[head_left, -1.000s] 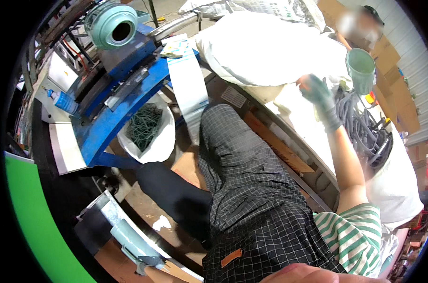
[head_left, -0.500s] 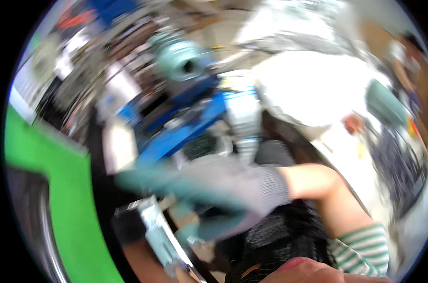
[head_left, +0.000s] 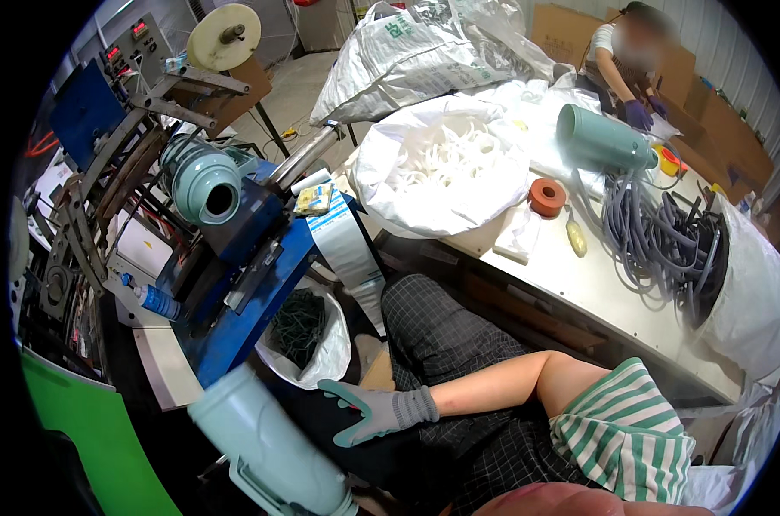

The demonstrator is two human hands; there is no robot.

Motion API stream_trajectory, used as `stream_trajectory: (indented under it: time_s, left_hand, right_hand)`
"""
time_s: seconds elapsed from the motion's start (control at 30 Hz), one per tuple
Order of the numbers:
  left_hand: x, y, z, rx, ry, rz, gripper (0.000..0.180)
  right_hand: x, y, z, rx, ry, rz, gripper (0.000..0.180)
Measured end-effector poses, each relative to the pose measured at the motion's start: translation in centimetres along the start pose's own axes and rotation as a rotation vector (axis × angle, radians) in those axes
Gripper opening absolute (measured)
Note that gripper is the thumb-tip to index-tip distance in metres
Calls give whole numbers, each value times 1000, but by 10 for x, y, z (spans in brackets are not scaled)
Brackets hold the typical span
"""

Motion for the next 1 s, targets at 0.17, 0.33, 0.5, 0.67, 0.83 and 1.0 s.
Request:
stream_trajectory:
  time_s: [0.17, 0.33, 0.5, 0.67, 0.83, 1.0]
  left_hand:
    - [26, 10, 1, -54, 327, -69, 58]
    - [48, 28, 71, -428, 168, 256, 57]
    - [27, 30, 117, -64, -397, 727, 51]
    - [61, 51, 123, -224, -484, 792, 44]
    - [40, 47, 114, -108, -955, 1070, 54]
    - [23, 42, 93, -214, -1128, 732, 33]
  right_hand:
    - [29, 12, -12, 10, -455, 126, 118]
    - [9, 87, -53, -112, -1103, 625, 84]
    - [9, 137, -89, 280, -364, 486, 50]
    - [-20, 110, -100, 321, 645, -369, 109]
    - [-16, 40, -65, 226, 758, -631, 104]
    - [-5, 27, -36, 284, 741, -516, 88]
Point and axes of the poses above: each hand's wrist, its own y-axis away from the middle knuckle, its own z-axis out of the palm, x = y × z, the point moved 1 cm from there along -y, towards the middle knuckle
